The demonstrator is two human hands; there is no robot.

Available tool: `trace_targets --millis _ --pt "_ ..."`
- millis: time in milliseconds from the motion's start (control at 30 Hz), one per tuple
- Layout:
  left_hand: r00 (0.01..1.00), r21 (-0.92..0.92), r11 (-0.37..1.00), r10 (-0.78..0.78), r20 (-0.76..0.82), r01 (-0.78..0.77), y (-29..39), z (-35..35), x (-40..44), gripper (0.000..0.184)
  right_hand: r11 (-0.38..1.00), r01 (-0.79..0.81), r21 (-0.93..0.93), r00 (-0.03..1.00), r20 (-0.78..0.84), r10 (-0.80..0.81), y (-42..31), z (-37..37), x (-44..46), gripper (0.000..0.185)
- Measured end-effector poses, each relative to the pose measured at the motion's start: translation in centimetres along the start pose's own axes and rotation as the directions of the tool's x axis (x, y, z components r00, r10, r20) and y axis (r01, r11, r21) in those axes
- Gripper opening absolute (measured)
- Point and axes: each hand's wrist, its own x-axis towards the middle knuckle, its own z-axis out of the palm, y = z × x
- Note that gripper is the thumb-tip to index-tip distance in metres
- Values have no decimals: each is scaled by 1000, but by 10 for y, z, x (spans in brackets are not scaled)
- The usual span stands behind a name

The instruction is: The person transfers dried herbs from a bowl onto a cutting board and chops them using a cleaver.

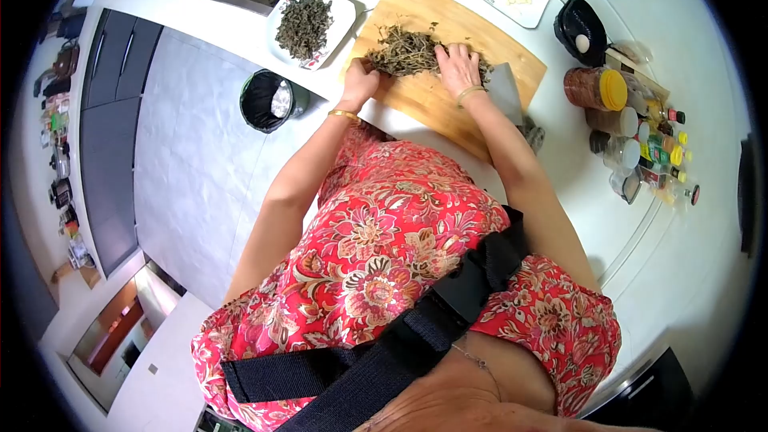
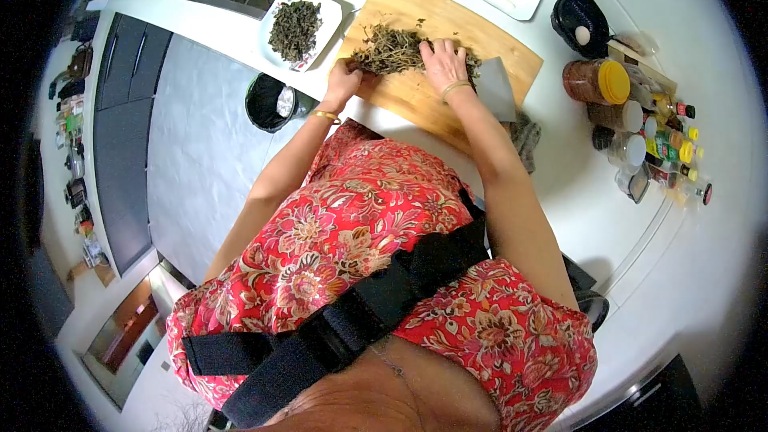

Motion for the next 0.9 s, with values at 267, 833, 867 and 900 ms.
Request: trace_targets --millis 267,833,867,900 --pt "981 281 945 189 -38 -171 21 -36 -15 36 1000 -1 22 1000 20 1 -2 -5 -1 36" --pt "682 463 508 448 578 -726 88 36 43 79 996 -42 76 999 8 41 -10 -15 -5 34" --pt "681 477 485 532 504 -733 75 39 42 84 995 -55 78 998 3 55 -10 -11 -4 34" --pt "672 473 477 534 513 -741 73 39 40 84 995 -32 95 997 -65 38 -10 -9 -4 38"
